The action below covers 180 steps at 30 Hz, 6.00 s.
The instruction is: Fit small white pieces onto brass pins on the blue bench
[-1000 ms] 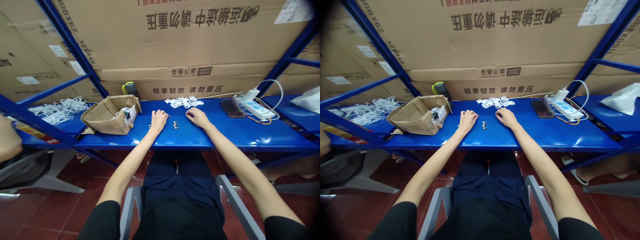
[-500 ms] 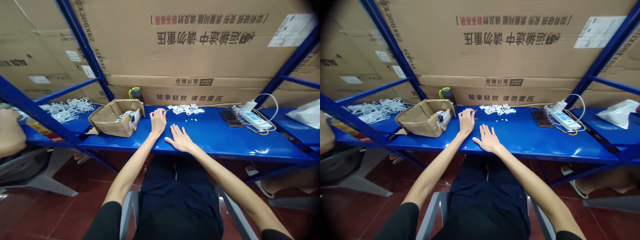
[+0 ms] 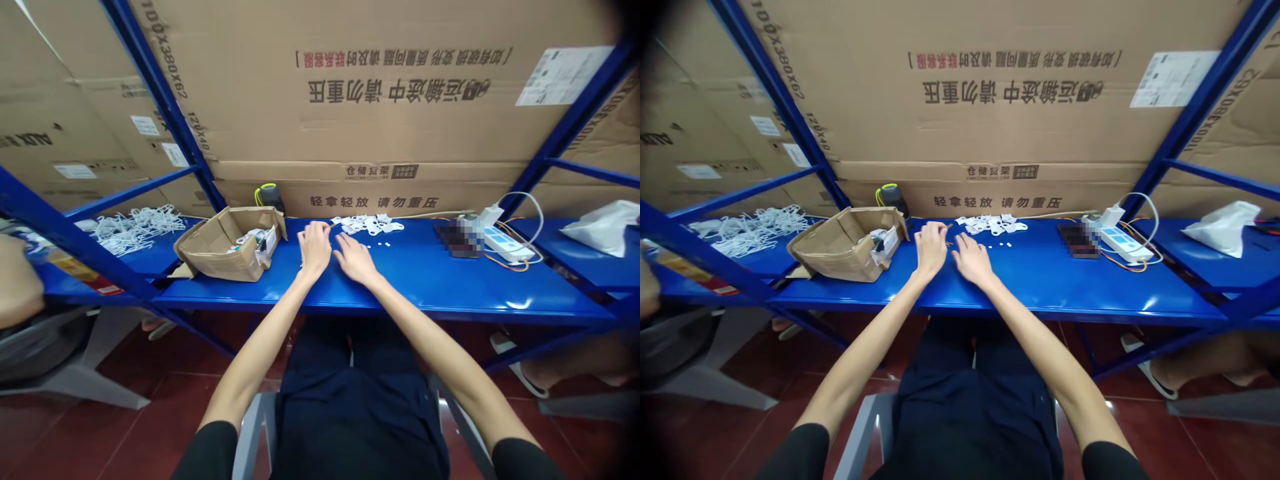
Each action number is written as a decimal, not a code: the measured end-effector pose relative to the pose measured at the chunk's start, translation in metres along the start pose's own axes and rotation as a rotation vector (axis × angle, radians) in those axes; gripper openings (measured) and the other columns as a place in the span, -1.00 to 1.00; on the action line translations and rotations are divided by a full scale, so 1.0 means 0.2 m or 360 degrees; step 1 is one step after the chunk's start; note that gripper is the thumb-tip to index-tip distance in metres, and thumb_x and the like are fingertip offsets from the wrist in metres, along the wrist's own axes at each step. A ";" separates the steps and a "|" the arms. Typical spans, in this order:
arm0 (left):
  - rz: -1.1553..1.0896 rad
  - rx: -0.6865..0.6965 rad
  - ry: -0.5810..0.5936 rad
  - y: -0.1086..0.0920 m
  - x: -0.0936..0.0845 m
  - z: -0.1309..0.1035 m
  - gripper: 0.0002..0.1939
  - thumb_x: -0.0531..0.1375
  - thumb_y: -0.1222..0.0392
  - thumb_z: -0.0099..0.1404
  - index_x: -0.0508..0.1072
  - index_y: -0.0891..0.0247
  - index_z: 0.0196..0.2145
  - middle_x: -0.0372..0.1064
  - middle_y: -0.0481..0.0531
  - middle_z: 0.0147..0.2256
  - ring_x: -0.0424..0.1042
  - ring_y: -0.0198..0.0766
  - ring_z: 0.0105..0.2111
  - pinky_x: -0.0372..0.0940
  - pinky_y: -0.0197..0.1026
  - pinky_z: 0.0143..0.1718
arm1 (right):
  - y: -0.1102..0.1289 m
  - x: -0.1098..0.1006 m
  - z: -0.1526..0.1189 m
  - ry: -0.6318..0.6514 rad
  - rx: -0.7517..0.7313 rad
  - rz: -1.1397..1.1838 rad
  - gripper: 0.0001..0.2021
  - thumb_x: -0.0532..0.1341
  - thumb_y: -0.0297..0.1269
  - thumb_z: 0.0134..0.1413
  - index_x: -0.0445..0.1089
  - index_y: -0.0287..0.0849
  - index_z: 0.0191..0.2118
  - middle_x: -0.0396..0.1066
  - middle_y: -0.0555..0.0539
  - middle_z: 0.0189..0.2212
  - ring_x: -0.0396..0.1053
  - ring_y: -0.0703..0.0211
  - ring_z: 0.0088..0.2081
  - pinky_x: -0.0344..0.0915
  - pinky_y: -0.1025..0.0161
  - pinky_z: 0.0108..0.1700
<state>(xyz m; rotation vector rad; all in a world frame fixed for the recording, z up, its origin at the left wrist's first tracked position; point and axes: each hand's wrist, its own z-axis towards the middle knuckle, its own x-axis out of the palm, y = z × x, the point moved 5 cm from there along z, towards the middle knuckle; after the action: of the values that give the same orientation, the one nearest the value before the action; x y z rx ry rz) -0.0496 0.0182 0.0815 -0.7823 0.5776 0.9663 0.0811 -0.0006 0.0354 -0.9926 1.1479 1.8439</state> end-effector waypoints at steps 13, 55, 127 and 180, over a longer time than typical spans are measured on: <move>-0.0034 0.0084 0.0446 -0.25 0.46 -0.03 -0.69 -0.06 0.23 0.65 0.46 0.26 0.08 0.52 0.24 0.08 0.48 0.02 0.10 0.27 -0.03 0.10 | -0.62 -0.09 0.04 -0.0218 0.0095 -0.0086 -0.68 0.17 -0.28 0.39 0.63 -0.23 0.06 0.53 -0.34 0.00 0.45 -0.21 0.09 0.37 -0.05 0.20; -0.0589 0.0252 0.0500 -0.23 0.47 -0.03 -0.81 0.05 0.18 0.64 0.46 0.17 -0.02 0.55 0.11 0.04 0.51 -0.11 0.10 0.32 -0.14 0.14 | -0.68 -0.10 0.07 -0.0412 0.0204 0.1489 -0.54 0.51 0.16 -0.13 0.67 -0.11 -0.22 0.67 -0.11 -0.27 0.60 -0.07 -0.21 0.57 -0.02 -0.06; -0.0202 0.0258 0.0437 -0.21 0.44 -0.05 -0.75 0.14 0.10 0.60 0.63 0.12 -0.03 0.63 0.07 0.00 0.48 0.02 0.05 0.22 0.01 0.12 | -0.62 -0.12 0.03 -0.0351 0.0162 0.1033 -0.66 0.44 0.06 0.07 0.71 -0.10 -0.18 0.71 -0.11 -0.15 0.63 -0.14 -0.06 0.50 -0.01 0.12; 0.0227 0.0182 0.0503 -0.05 0.27 -0.11 -0.68 0.13 0.08 0.59 0.64 0.17 0.09 0.55 0.23 0.08 0.37 0.13 0.14 0.23 0.11 0.16 | -0.72 -0.17 -0.02 -0.0588 0.0472 -0.0172 -0.77 0.27 -0.18 0.25 0.65 -0.13 -0.33 0.51 -0.35 -0.20 0.34 -0.33 0.00 0.23 -0.29 0.09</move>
<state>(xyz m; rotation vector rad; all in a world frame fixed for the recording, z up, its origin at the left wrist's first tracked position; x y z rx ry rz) -0.0184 0.0239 0.0320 -0.8045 0.9660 0.9366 0.2227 0.0378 0.0127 -0.5095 1.0757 1.6255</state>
